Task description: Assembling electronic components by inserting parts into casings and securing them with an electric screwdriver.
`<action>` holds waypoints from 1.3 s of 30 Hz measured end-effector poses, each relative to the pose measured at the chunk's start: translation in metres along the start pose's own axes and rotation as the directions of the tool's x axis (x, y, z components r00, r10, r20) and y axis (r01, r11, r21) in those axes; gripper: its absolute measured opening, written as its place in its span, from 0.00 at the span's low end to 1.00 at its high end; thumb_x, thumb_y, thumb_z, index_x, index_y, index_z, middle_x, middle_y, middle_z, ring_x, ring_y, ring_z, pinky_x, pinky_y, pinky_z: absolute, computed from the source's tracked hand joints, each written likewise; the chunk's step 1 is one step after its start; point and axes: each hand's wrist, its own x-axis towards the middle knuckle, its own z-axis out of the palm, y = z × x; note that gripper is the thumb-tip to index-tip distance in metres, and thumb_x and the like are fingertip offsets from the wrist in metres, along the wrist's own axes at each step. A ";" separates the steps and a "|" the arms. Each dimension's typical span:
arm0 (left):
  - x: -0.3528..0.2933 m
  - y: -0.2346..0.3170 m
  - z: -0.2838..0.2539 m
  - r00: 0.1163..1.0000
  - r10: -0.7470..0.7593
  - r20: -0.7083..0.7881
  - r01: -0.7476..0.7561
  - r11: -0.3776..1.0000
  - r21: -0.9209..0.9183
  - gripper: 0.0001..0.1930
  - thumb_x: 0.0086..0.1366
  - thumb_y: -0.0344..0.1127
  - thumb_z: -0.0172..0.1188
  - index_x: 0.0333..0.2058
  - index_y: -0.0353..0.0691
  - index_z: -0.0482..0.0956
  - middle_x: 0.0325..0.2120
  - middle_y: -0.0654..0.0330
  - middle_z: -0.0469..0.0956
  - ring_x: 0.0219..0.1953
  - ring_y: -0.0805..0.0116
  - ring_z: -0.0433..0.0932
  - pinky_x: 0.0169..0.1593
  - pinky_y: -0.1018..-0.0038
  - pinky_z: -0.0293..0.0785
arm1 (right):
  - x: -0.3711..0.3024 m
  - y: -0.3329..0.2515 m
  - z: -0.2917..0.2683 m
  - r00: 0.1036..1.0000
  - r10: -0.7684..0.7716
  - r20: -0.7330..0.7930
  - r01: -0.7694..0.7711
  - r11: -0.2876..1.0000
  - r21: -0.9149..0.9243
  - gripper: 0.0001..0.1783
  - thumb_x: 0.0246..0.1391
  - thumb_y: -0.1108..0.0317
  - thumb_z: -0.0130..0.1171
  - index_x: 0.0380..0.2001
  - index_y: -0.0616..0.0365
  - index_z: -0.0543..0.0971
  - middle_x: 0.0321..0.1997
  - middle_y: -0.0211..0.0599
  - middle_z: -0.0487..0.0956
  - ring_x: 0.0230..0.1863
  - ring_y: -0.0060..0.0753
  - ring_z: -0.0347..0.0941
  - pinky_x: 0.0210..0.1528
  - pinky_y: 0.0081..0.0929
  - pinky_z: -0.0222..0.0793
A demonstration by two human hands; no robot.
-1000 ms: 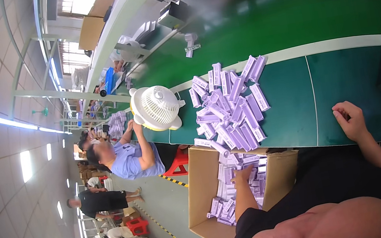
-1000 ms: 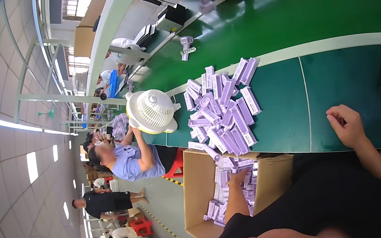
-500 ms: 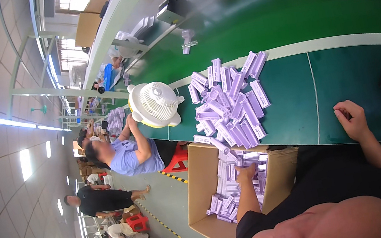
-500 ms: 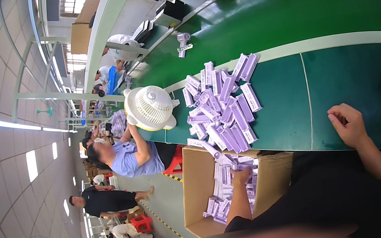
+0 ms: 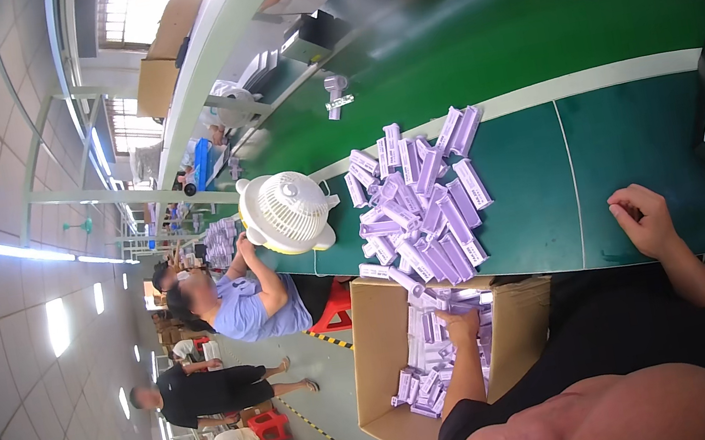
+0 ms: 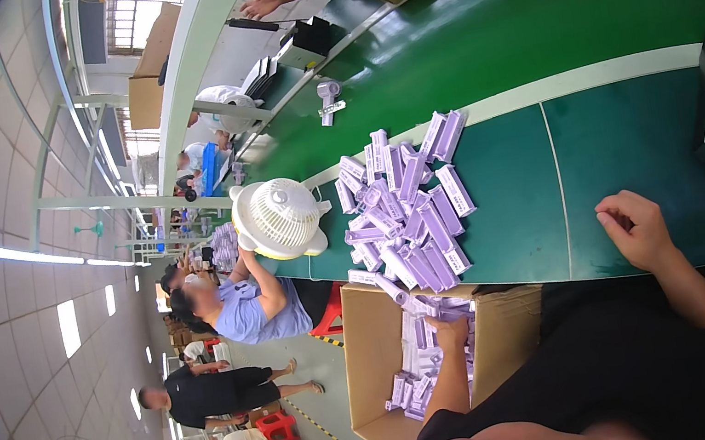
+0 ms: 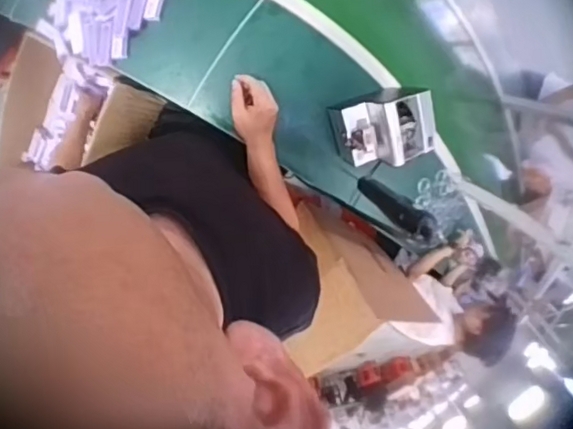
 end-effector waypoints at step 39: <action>0.035 -0.009 -0.010 0.821 0.562 -0.104 -0.563 0.767 -0.308 0.43 0.53 0.46 0.76 0.63 0.31 0.71 0.56 0.40 0.81 0.59 0.47 0.80 0.60 0.61 0.75 | 0.011 -0.013 0.011 0.996 -0.075 0.054 0.074 0.997 0.030 0.04 0.58 0.79 0.65 0.37 0.61 0.83 0.27 0.30 0.75 0.22 0.18 0.68 0.25 0.20 0.62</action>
